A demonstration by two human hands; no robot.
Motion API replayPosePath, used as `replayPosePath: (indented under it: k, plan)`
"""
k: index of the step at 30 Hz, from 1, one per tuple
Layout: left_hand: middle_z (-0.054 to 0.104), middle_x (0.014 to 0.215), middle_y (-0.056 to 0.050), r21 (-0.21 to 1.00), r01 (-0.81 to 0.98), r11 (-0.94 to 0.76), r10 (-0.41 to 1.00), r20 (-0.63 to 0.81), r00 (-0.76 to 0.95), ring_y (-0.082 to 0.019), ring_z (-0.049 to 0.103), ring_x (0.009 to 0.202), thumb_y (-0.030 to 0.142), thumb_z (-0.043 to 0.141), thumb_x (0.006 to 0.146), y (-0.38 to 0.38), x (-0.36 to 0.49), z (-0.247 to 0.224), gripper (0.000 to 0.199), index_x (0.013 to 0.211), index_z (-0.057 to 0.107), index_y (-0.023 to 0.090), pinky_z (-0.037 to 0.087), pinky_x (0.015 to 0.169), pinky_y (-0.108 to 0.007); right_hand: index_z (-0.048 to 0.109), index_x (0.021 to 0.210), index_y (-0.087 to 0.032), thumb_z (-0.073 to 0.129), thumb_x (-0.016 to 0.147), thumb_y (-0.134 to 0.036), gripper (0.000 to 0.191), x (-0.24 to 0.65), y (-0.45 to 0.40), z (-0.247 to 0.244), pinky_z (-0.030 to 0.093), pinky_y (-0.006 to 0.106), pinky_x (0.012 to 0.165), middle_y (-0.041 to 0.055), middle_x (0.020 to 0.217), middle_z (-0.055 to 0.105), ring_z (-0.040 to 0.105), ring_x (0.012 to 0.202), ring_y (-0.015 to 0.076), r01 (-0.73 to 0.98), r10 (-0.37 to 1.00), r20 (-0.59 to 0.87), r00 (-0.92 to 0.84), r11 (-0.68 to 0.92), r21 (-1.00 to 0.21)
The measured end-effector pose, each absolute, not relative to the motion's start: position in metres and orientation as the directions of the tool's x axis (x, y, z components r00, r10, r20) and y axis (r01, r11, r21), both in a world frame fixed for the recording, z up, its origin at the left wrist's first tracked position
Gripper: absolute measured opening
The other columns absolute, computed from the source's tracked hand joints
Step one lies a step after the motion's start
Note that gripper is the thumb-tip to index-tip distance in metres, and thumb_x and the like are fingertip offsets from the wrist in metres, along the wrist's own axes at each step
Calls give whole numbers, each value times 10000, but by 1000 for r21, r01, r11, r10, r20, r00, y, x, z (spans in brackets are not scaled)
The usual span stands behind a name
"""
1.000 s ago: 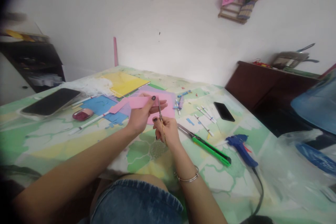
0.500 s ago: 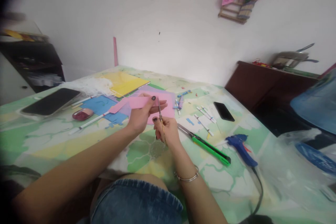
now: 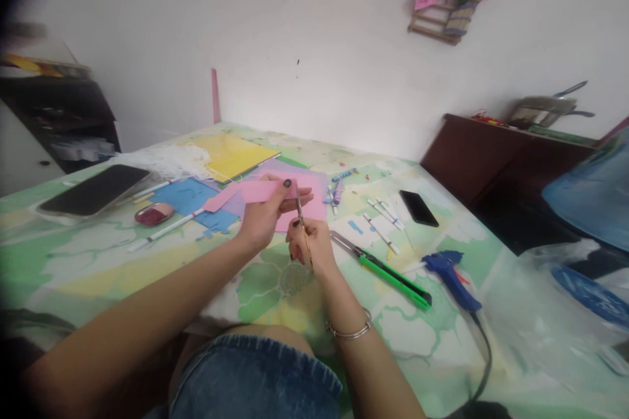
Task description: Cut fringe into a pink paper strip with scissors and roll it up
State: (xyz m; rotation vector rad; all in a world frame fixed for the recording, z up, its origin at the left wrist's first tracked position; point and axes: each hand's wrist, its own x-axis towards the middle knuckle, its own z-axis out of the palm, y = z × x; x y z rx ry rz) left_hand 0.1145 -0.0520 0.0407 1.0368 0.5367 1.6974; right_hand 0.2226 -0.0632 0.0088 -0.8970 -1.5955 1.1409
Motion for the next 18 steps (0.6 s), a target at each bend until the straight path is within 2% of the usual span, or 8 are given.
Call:
replayPosePath:
  k: [12,18]
  plan:
    - [737,817,-69,778,-510,-366,927,355,-124,-260,708,814,380,639,789,-53,114,42,269,839,441,205,506,837,-452,532,593,-156,437,734,-759,627,223,-63,8,238,194,311,-24,345,458,329,275,65,28,912,268,-312,291,-956]
    - [736,827,-65,787,-485,-383,920,373,-121,-264,706,813,393,609,811,-54,114,41,249,832,444,208,503,843,-477,535,588,-158,472,746,-721,589,224,-61,6,234,193,312,-28,343,458,326,273,64,28,911,278,-305,300,-954]
